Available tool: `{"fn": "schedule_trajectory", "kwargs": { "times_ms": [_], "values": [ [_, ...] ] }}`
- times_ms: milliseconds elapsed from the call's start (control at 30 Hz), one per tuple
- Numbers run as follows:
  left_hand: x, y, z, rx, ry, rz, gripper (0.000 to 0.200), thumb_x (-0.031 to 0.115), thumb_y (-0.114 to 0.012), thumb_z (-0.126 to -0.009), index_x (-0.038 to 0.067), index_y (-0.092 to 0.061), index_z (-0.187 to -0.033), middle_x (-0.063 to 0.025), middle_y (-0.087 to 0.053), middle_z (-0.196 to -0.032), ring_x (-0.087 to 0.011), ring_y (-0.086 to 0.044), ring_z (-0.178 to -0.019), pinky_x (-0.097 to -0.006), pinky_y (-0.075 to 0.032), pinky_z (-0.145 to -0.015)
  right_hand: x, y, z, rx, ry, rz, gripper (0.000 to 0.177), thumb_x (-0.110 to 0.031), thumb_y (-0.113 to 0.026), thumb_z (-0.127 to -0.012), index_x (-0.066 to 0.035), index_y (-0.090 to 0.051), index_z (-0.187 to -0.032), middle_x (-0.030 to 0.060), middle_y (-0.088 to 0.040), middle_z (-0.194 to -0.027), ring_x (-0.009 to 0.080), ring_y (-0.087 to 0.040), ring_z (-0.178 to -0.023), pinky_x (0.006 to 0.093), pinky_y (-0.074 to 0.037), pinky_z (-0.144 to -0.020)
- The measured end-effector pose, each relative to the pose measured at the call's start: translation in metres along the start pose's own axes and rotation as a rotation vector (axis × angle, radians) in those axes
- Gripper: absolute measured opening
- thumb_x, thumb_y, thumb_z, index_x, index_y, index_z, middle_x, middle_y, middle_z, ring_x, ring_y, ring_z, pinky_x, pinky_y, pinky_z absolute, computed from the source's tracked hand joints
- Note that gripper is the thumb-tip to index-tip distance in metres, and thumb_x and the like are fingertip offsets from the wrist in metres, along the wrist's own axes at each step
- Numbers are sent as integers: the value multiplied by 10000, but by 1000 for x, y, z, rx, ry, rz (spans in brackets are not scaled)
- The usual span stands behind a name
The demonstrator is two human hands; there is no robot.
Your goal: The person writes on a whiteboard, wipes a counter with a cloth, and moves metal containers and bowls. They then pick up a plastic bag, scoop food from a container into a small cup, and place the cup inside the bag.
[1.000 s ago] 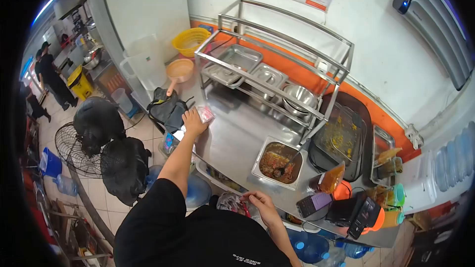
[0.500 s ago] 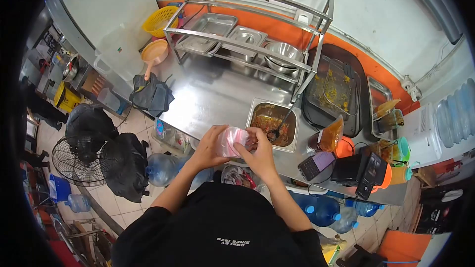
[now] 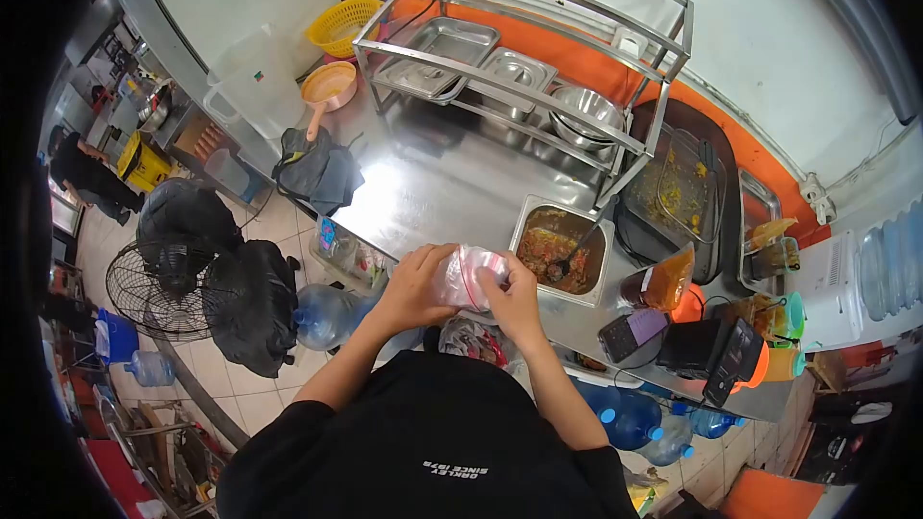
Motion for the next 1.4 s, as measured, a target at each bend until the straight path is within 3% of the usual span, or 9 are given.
{"fn": "schedule_trajectory", "kwargs": {
  "times_ms": [167, 433, 533, 667, 733, 1000, 1067, 1133, 1400],
  "values": [
    [-23, 13, -8, -27, 37, -51, 791, 225, -768, -544, 63, -434, -1243, -130, -520, -1093, -320, -499, -1045, -405, -403, -855, 8, -13, -12, -30, -47, 221, 194, -46, -584, -827, 18, -552, -1007, 27, -594, -827, 67, -549, -742, 227, -455, -651],
    [-70, 37, -18, 27, 39, 130, 777, 222, -764, -544, 59, -441, -1232, -149, -529, -1060, -342, -516, -991, -409, -415, -830, 35, -49, -43, -20, -322, -604, 255, -19, -532, -856, 24, -501, -1106, 80, -605, -1000, 139, -598, -846, 268, -477, -741],
    [-79, 41, -19, 5, 22, 24, 780, 212, -762, -531, 59, -446, -1228, -148, -530, -1052, -343, -518, -982, -405, -413, -834, 3, -59, -57, -7, 77, 189, 274, -55, -655, -776, -17, -544, -1024, 84, -629, -915, 143, -597, -806, 268, -475, -694],
    [-93, 44, -21, 3, 16, -38, 767, 229, -760, -535, 81, -455, -1223, -134, -532, -1030, -329, -518, -977, -401, -407, -825, 15, -63, -65, 10, -34, 287, 214, -45, -637, -784, -8, -567, -983, 64, -636, -866, 140, -599, -791, 270, -472, -688],
    [-102, 46, -24, -13, 9, -44, 767, 227, -757, -535, 79, -456, -1224, -134, -531, -1034, -330, -517, -976, -400, -408, -824, 49, -72, -68, -75, -318, -83, 203, -35, -620, -799, 5, -584, -995, 52, -643, -870, 150, -608, -794, 282, -477, -717],
    [-179, 43, -66, -243, 26, -182, 793, 197, -746, -524, 61, -444, -1244, -143, -519, -1101, -331, -498, -1012, -393, -400, -860, 110, -75, -81, 271, -441, -698, 215, -26, -580, -828, 13, -581, -1039, 93, -636, -965, 174, -607, -895, 318, -474, -809],
    [-178, 66, -77, 66, -46, -592, 732, 158, -707, -582, 67, -437, -1256, -136, -489, -1166, -307, -468, -1076, -425, -363, -907, 142, -77, -78, 309, -463, -777, 221, -31, -584, -828, 19, -577, -1043, 94, -634, -965, 177, -607, -895, 318, -475, -803],
    [-172, 61, -81, 92, -52, -539, 707, 152, -702, -597, 57, -441, -1248, -156, -481, -1185, -324, -465, -1081, -419, -367, -910, 170, -62, -76, 338, -452, -274, 214, -29, -586, -824, 46, -587, -1024, 104, -647, -945, 183, -623, -838, 322, -494, -748],
    [-148, -56, -44, -122, -104, 61, 350, 125, -665, -693, 51, -599, -1029, -128, -580, -974, -327, -513, -981, -409, -410, -824, 182, -47, -60, 238, -396, 152, 453, -175, -655, -781, 63, -495, -1131, 198, -606, -1025, 282, -600, -926, 364, -467, -814]
  ]
}}
Point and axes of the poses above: each hand's wrist, its own z-axis away from the middle knuckle, its own y-axis out of the back of the hand, x = y × z, the point moved 8 cm from there along -z, towards the middle knuckle
